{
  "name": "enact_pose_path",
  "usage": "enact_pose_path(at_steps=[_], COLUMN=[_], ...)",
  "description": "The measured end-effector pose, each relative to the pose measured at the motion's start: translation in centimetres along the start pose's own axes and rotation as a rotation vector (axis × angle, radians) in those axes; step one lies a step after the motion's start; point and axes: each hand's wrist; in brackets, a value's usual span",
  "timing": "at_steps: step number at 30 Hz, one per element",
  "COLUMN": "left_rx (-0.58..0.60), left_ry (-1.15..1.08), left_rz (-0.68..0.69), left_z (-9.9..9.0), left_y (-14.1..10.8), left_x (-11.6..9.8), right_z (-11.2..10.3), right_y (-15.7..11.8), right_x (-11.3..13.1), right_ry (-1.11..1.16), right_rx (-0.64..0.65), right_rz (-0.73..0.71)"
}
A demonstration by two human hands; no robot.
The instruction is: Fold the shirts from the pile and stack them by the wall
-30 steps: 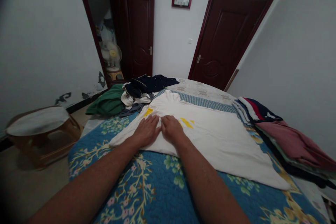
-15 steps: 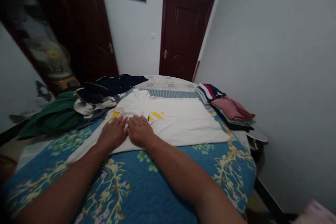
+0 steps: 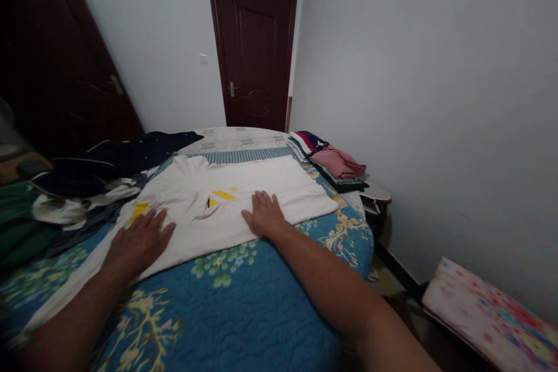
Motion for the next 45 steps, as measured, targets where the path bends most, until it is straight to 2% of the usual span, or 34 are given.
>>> enact_pose_path(at_steps=[4, 6, 8, 11, 14, 19, 21, 26, 29, 32, 36, 39, 45], left_rx=[-0.014, -0.049, -0.07, -0.064, -0.055, 0.019, 0.005, -0.088, -0.105, -0.088, -0.061, -0.069, -0.037], left_ry=[0.019, 0.0, -0.014, 0.02, 0.049, 0.07, 0.068, 0.018, -0.018, -0.046, -0.035, 0.007, 0.007], left_rz=[0.005, -0.024, -0.091, -0.183, -0.215, -0.231, -0.255, -0.286, -0.298, -0.323, -0.331, -0.326, -0.406], left_z=[0.0, -0.3, -0.9, -1.9, -2.5, -2.5, -2.2, -1.4, -1.5, -2.3, -3.9, -4.8, -6.2], left_y=[0.3, 0.3, 0.3, 0.2, 0.3, 0.5, 0.5, 0.2, 0.0, -0.3, -0.9, -1.7, -4.5], left_x=[0.4, 0.7, 1.2, 1.8, 2.2, 2.4, 2.6, 3.4, 3.5, 2.8, 1.2, 0.3, 0.6], right_z=[-3.4, -5.0, -6.2, -7.0, -7.0, -6.7, -6.8, -6.6, -6.3, -5.7, -4.3, -3.5, -2.6], right_y=[0.7, 1.3, 2.0, 3.0, 3.5, 3.8, 3.9, 3.7, 3.5, 3.4, 3.6, 3.7, 3.9], right_x=[-9.1, -13.0, -15.9, -18.2, -18.8, -17.9, -17.5, -17.0, -17.1, -17.4, -18.2, -19.1, -20.4], right_ry=[-0.109, -0.162, -0.194, -0.197, -0.216, -0.291, -0.311, -0.312, -0.296, -0.277, -0.266, -0.261, -0.254], right_rx=[0.008, -0.053, -0.091, -0.084, -0.102, -0.228, -0.26, -0.205, -0.229, -0.261, -0.175, -0.168, -0.198], right_rz=[0.216, 0.318, 0.35, 0.324, 0.308, 0.276, 0.293, 0.389, 0.405, 0.367, 0.327, 0.323, 0.295])
Point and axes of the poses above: each hand's wrist, its own y-axis towards the middle knuckle, its own z-axis out of the palm, x = y × z, and after that the axes turned 8 degrees about z, right-handed
